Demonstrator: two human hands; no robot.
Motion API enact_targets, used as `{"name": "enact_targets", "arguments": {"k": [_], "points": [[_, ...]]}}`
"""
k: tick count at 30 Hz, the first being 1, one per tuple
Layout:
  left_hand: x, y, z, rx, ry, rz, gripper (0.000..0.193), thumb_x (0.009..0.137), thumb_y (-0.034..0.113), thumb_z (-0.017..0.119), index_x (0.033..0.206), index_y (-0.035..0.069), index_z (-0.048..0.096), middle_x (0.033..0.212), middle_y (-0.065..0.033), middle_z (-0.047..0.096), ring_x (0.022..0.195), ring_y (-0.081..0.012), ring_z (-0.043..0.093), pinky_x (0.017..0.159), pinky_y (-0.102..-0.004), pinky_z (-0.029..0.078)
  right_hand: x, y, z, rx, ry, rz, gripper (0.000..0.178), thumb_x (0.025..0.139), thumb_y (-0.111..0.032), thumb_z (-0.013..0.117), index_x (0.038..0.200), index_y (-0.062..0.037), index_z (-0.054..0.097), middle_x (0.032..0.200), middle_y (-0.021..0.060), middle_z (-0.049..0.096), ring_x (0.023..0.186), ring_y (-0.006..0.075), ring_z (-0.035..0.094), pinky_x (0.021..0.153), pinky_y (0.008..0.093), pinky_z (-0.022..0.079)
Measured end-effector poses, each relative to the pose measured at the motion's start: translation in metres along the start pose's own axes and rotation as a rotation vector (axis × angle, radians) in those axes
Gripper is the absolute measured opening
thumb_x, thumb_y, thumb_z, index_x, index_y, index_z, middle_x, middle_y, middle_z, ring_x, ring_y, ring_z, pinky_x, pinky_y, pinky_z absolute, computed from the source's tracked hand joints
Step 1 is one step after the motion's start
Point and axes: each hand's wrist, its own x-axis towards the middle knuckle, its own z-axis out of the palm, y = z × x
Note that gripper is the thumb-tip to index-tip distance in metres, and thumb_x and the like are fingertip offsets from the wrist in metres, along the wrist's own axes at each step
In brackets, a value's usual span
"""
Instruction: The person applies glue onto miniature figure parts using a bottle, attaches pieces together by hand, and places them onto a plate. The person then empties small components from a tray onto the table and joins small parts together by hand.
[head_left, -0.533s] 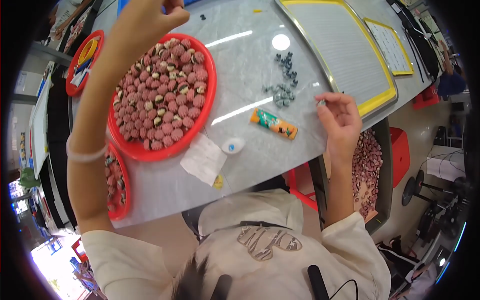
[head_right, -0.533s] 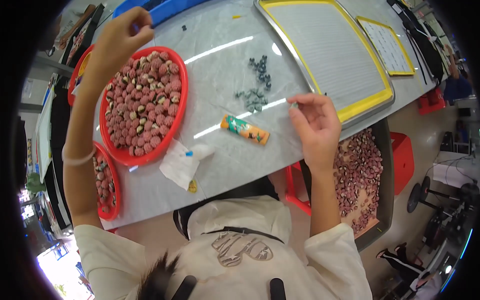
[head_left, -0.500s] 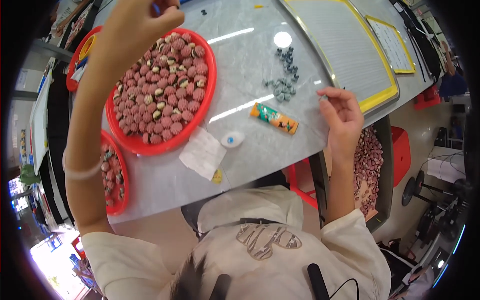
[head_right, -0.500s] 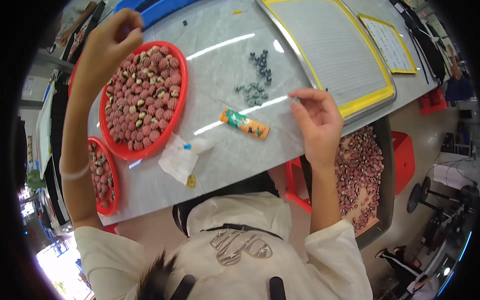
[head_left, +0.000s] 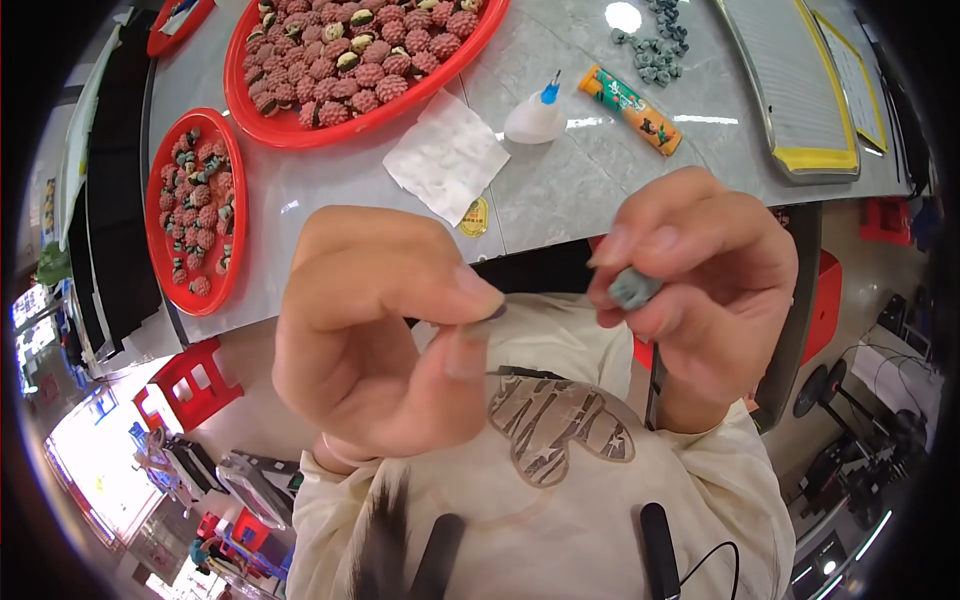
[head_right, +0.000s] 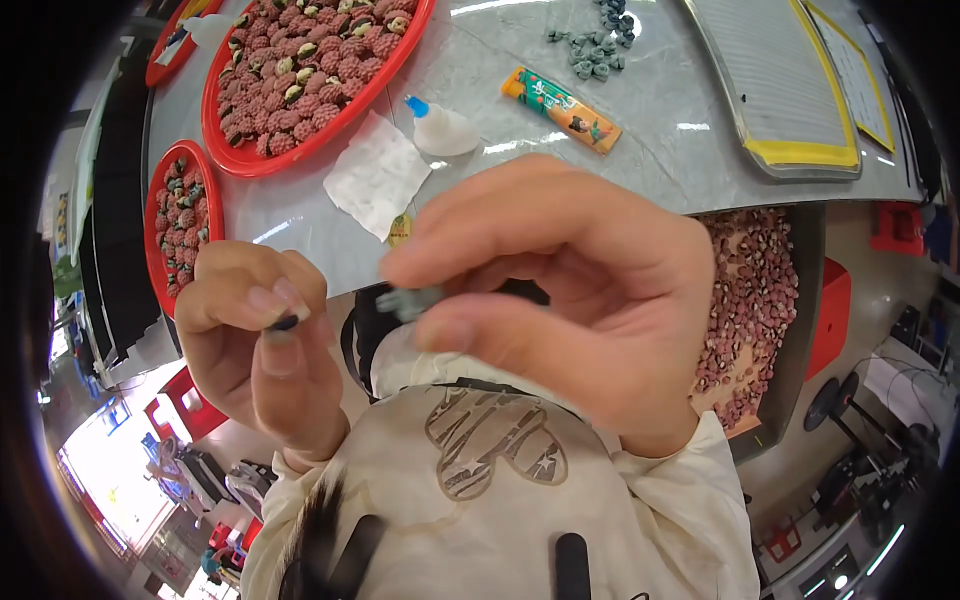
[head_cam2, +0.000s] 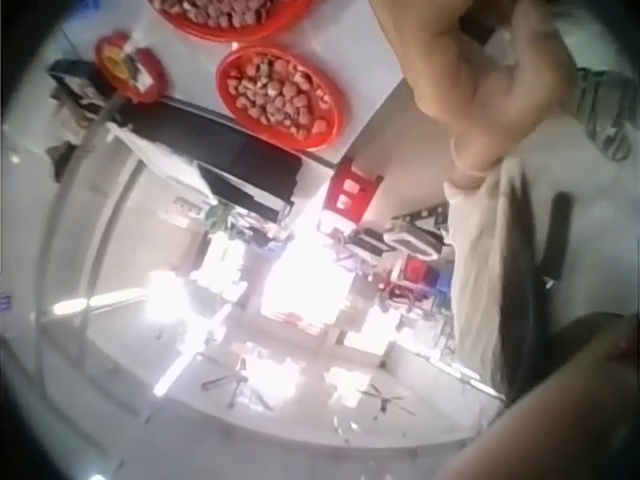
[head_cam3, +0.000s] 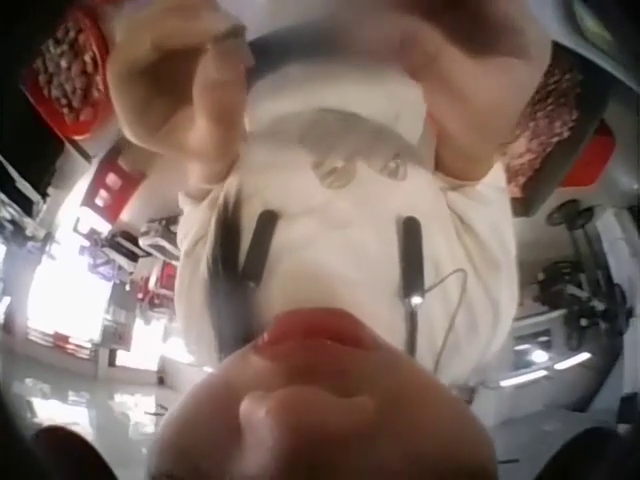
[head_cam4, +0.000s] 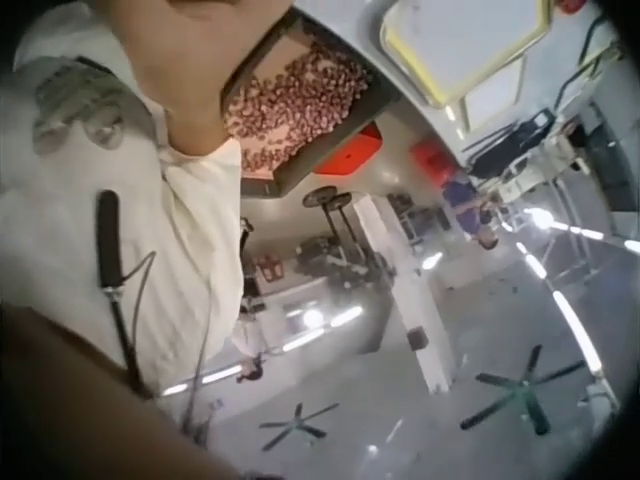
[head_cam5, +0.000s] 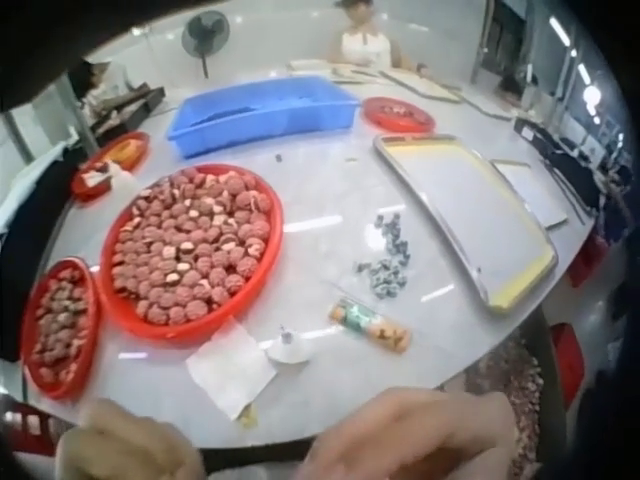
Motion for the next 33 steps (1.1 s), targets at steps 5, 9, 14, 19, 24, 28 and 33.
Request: {"name": "enact_targets", "arguments": {"k": [5, 9, 14, 19, 24, 28, 33], "points": [[-0.004, -0.003, 0.002, 0.107, -0.023, 0.102, 0.016, 0.078, 0.014, 0.054, 0.085, 0.002, 0.046, 0.077, -0.0085, 0.041, 0.055, -0.0104, 0.041, 0.046, -0.0205, 0.036, -0.001, 0.009, 0.018, 0.014, -0.077, -0.001, 0.025, 0.069, -0.001, 0.068, 0.086, 0.0014, 0.05, 0.086, 0.0199, 0.055, 0.075, 0.0215, 0.06, 0.064, 0.0257, 0.05], [-0.007, -0.004, -0.004, 0.183, -0.07, 0.128, 0.018, 0.079, 0.016, 0.055, 0.088, 0.003, 0.046, 0.079, -0.0087, 0.042, 0.061, -0.0116, 0.044, 0.053, -0.0236, 0.04, 0.0, 0.017, 0.023, -0.025, -0.082, -0.044, 0.024, 0.069, -0.001, 0.068, 0.084, 0.0009, 0.05, 0.085, 0.0193, 0.055, 0.077, 0.0219, 0.06, 0.064, 0.0266, 0.051], [-0.009, -0.009, 0.004, -0.201, -0.012, -0.079, 0.024, 0.078, 0.023, 0.06, 0.087, 0.005, 0.046, 0.083, -0.0083, 0.041, 0.068, -0.0125, 0.045, 0.062, -0.0248, 0.041, 0.0, 0.025, 0.03, -0.014, -0.03, -0.09, 0.02, 0.071, -0.001, 0.066, 0.082, 0.0008, 0.05, 0.085, 0.0179, 0.054, 0.072, 0.0197, 0.06, 0.061, 0.0244, 0.051], [-0.005, -0.009, 0.005, -0.444, 0.058, -0.365, 0.028, 0.077, 0.028, 0.062, 0.085, 0.006, 0.046, 0.087, -0.0078, 0.041, 0.069, -0.0129, 0.045, 0.064, -0.0241, 0.04, 0.003, 0.028, 0.035, 0.15, 0.07, -0.019, 0.018, 0.071, -0.001, 0.066, 0.079, -0.0004, 0.05, 0.085, 0.0165, 0.054, 0.064, 0.0161, 0.057, 0.055, 0.0226, 0.051], [0.004, -0.024, -0.009, -0.144, -0.221, -0.074, 0.034, 0.074, 0.027, 0.066, 0.09, 0.005, 0.046, 0.088, -0.0102, 0.042, 0.067, -0.0141, 0.047, 0.059, -0.0231, 0.041, 0.004, 0.029, 0.024, 0.145, 0.055, 0.007, 0.019, 0.071, -0.001, 0.066, 0.08, -0.0015, 0.05, 0.084, 0.0146, 0.053, 0.065, 0.0154, 0.056, 0.054, 0.0215, 0.048], [0.01, -0.02, -0.009, -0.158, -0.041, -0.024, 0.035, 0.077, 0.026, 0.061, 0.096, 0.001, 0.046, 0.087, -0.0135, 0.044, 0.061, -0.0147, 0.046, 0.046, -0.021, 0.037, 0.016, 0.018, 0.002, 0.022, 0.089, -0.107, 0.019, 0.074, -0.004, 0.063, 0.089, 0.0016, 0.053, 0.084, 0.0111, 0.053, 0.069, 0.0133, 0.053, 0.061, 0.0214, 0.045], [0.042, -0.017, -0.044, 0.08, 0.054, -0.051, 0.016, 0.082, 0.011, 0.051, 0.09, -0.002, 0.049, 0.086, -0.0129, 0.046, 0.058, -0.0115, 0.047, 0.053, -0.0207, 0.038, 0.043, 0.008, -0.092, -0.518, 0.453, -0.165, 0.019, 0.076, 0.0, 0.056, 0.095, 0.0048, 0.056, 0.09, 0.0106, 0.054, 0.07, 0.0133, 0.054, 0.065, 0.0232, 0.044]]}}
